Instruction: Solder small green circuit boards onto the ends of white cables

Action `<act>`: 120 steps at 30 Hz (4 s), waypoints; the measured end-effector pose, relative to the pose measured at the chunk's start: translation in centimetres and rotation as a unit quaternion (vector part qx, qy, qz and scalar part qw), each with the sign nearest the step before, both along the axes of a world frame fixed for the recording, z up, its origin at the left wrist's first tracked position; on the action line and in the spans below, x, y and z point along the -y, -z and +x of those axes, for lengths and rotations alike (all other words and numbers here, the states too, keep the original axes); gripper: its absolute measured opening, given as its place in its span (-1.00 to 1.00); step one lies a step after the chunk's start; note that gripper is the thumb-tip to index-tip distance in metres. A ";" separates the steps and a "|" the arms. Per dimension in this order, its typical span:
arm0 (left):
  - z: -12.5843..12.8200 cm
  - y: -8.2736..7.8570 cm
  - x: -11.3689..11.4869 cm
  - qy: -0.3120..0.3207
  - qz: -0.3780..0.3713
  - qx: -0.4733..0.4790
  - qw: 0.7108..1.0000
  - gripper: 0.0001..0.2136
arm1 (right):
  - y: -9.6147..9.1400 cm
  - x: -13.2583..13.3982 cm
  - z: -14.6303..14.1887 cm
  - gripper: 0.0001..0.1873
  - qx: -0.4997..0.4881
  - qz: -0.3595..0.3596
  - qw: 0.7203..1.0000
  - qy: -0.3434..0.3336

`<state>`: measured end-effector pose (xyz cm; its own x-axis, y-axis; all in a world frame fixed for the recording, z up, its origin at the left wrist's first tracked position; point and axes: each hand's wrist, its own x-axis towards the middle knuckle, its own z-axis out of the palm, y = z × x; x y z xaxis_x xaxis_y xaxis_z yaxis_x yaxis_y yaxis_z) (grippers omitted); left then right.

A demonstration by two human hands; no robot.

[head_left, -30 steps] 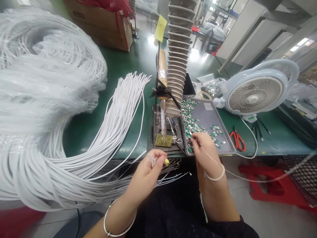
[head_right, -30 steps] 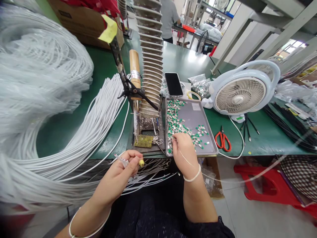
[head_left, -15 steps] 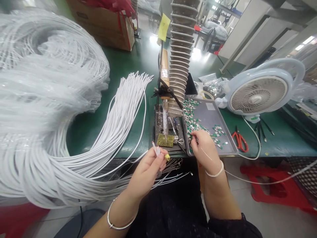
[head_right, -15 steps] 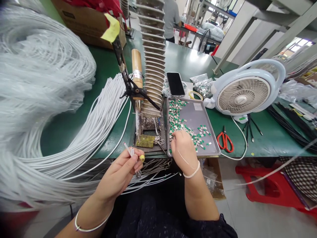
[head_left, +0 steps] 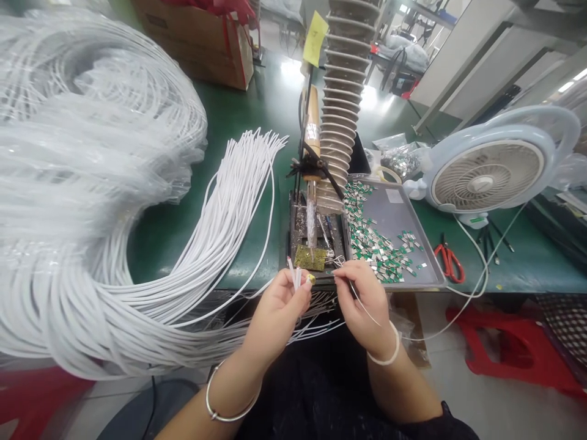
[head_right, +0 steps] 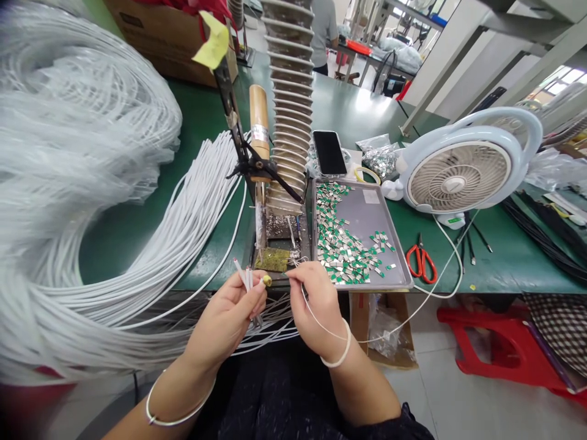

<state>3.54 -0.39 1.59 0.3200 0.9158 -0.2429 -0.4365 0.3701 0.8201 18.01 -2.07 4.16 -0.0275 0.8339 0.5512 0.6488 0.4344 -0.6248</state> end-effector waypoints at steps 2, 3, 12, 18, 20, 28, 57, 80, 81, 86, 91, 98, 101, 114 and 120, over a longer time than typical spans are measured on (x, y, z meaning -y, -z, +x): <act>0.1 -0.1 0.0 -0.001 0.000 -0.011 1.000 -0.85 | 0.2 0.1 -0.4 -0.79 -0.011 0.003 1.000 -0.004; 0.1 -0.2 0.0 0.000 0.002 -0.017 1.000 -0.85 | 0.3 0.1 -0.6 -0.79 -0.017 0.005 1.000 -0.005; 0.5 -1.0 0.0 0.019 0.013 -0.048 0.999 -0.86 | 0.6 0.0 -1.4 -0.73 -0.050 0.027 0.998 0.004; 0.8 -1.9 -0.1 0.002 -0.003 -0.052 0.999 -0.89 | 0.6 -0.1 -1.8 -0.74 -0.050 0.034 0.998 0.011; 0.8 -2.0 -0.1 -0.006 -0.005 -0.049 0.999 -0.89 | 0.6 -0.2 -1.9 -0.74 -0.050 0.035 0.998 0.010; 0.8 -2.3 0.2 -0.018 -0.027 -0.031 0.999 -0.86 | 0.6 -0.1 -2.1 -0.78 -0.042 0.036 0.998 0.026; 0.8 -2.9 -0.6 -0.037 -0.061 -0.034 0.997 -0.88 | 2.3 0.6 -1.8 -0.70 -0.051 0.095 0.994 0.009; 0.8 -4.0 -1.0 -0.043 -0.066 -0.005 0.997 -0.91 | 1.3 -0.4 -2.2 -0.70 0.003 0.128 0.992 0.020; 0.8 -3.9 -1.0 -0.042 -0.063 -0.003 0.997 -0.92 | 1.2 -0.5 -2.2 -0.70 0.003 0.129 0.991 0.018; 0.8 -3.9 -1.1 -0.042 -0.054 0.000 0.998 -0.94 | 1.1 -0.5 -2.3 -0.69 -0.001 0.126 0.992 0.010; 0.7 -4.2 -1.2 -0.044 -0.053 0.001 0.998 -0.93 | 1.1 -0.6 -2.3 -0.68 0.002 0.127 0.992 0.011; 0.7 -4.8 -1.1 -0.051 -0.053 -0.003 0.997 -0.90 | 1.0 -0.5 -2.4 -0.68 0.002 0.134 0.991 0.009; 0.7 -5.0 -1.0 -0.048 -0.054 -0.003 0.997 -0.91 | 1.0 -0.6 -2.4 -0.68 0.004 0.139 0.990 0.008; 0.7 -4.0 -0.8 -0.040 -0.056 -0.013 0.998 -0.93 | 1.3 -0.3 -2.3 -0.66 -0.010 0.117 0.993 0.002; 0.4 -2.9 -0.7 -0.011 -0.045 -0.042 0.998 -0.92 | 1.6 0.0 -2.1 -0.63 -0.034 0.098 0.994 -0.010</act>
<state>3.89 0.35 4.45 0.2747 0.8955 -0.3501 -0.3765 0.4353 0.8178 15.91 -2.07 2.51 0.0010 0.7093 0.7049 0.5976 0.5647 -0.5691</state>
